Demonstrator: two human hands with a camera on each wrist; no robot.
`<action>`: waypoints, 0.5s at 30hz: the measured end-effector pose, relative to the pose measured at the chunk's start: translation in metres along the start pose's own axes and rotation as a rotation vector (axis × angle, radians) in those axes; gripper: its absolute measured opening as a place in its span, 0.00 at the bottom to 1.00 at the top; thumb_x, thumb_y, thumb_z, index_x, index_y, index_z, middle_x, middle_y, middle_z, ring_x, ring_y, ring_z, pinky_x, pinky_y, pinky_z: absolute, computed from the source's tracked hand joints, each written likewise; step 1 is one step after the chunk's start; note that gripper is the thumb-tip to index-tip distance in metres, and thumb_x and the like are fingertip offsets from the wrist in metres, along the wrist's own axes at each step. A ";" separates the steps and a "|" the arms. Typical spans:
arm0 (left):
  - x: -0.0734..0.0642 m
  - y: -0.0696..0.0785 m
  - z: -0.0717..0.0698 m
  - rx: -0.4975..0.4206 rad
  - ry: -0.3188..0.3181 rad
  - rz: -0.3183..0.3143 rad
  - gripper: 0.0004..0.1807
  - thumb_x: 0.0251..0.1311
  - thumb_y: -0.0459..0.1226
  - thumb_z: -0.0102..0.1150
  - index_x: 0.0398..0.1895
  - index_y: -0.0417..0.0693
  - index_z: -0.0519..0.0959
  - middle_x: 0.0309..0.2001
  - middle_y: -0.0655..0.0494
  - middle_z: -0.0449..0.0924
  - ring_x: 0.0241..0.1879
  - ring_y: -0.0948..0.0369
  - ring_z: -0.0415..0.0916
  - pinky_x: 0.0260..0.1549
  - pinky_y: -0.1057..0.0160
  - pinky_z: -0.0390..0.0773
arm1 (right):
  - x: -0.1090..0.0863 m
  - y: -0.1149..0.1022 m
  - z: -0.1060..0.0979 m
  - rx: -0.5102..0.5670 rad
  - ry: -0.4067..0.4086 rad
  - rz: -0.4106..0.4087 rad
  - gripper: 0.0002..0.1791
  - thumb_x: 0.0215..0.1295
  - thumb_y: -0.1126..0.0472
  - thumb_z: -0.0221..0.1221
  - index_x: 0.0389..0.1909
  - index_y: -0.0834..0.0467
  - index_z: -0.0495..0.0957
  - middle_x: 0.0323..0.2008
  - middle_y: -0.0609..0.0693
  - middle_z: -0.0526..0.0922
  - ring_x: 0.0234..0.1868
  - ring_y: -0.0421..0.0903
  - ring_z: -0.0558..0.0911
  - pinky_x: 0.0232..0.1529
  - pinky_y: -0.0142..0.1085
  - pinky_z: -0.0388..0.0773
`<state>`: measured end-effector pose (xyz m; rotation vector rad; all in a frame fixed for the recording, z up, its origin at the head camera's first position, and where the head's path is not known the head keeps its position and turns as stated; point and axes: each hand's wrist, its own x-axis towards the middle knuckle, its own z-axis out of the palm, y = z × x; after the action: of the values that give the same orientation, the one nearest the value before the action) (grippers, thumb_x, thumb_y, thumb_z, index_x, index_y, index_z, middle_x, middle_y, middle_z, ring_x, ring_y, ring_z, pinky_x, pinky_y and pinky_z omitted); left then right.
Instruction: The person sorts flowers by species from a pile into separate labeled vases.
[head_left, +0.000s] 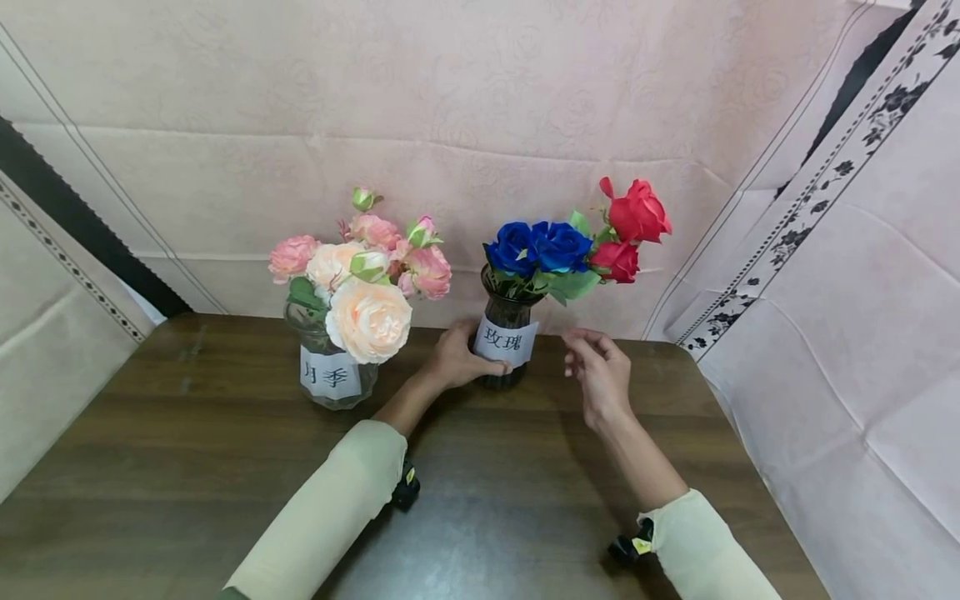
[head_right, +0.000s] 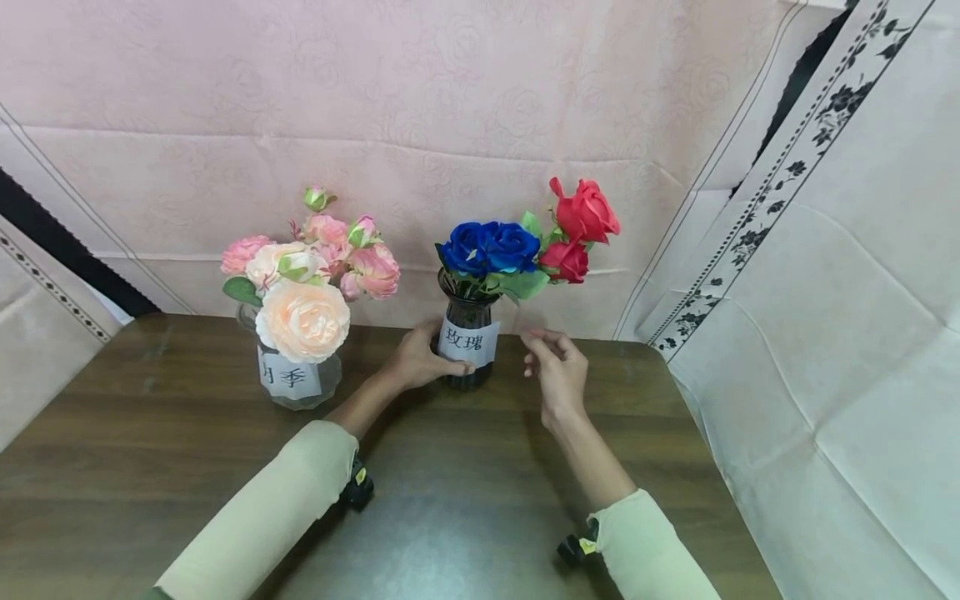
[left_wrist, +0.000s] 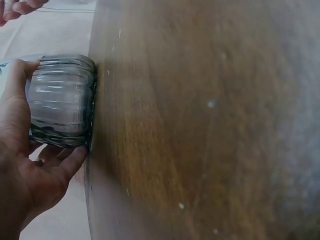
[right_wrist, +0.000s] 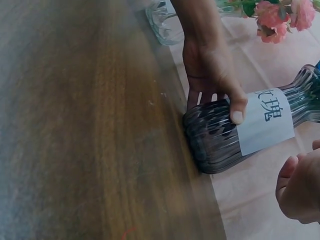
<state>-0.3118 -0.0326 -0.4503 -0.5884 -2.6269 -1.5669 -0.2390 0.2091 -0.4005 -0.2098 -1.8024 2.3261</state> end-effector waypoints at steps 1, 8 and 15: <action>0.000 0.000 0.000 -0.006 -0.004 0.006 0.38 0.53 0.47 0.90 0.66 0.48 0.84 0.61 0.48 0.91 0.60 0.49 0.88 0.68 0.43 0.84 | 0.000 0.001 -0.001 0.001 0.004 0.003 0.02 0.80 0.64 0.67 0.48 0.57 0.84 0.38 0.42 0.87 0.34 0.38 0.81 0.33 0.28 0.80; -0.001 0.008 0.001 0.020 -0.051 -0.057 0.47 0.56 0.51 0.86 0.76 0.45 0.76 0.70 0.44 0.82 0.68 0.46 0.82 0.73 0.39 0.78 | 0.000 0.002 -0.007 -0.021 0.007 0.009 0.06 0.80 0.64 0.67 0.41 0.49 0.86 0.36 0.41 0.88 0.33 0.38 0.82 0.33 0.28 0.80; -0.012 0.015 -0.001 0.022 -0.076 -0.156 0.64 0.58 0.54 0.85 0.90 0.43 0.57 0.84 0.37 0.63 0.82 0.40 0.67 0.81 0.35 0.70 | -0.004 0.001 -0.011 -0.035 0.004 0.007 0.02 0.79 0.62 0.69 0.44 0.53 0.89 0.38 0.42 0.88 0.34 0.38 0.82 0.34 0.28 0.80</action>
<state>-0.2963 -0.0312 -0.4399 -0.4605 -2.8047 -1.5831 -0.2328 0.2185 -0.4046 -0.2253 -1.8442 2.2990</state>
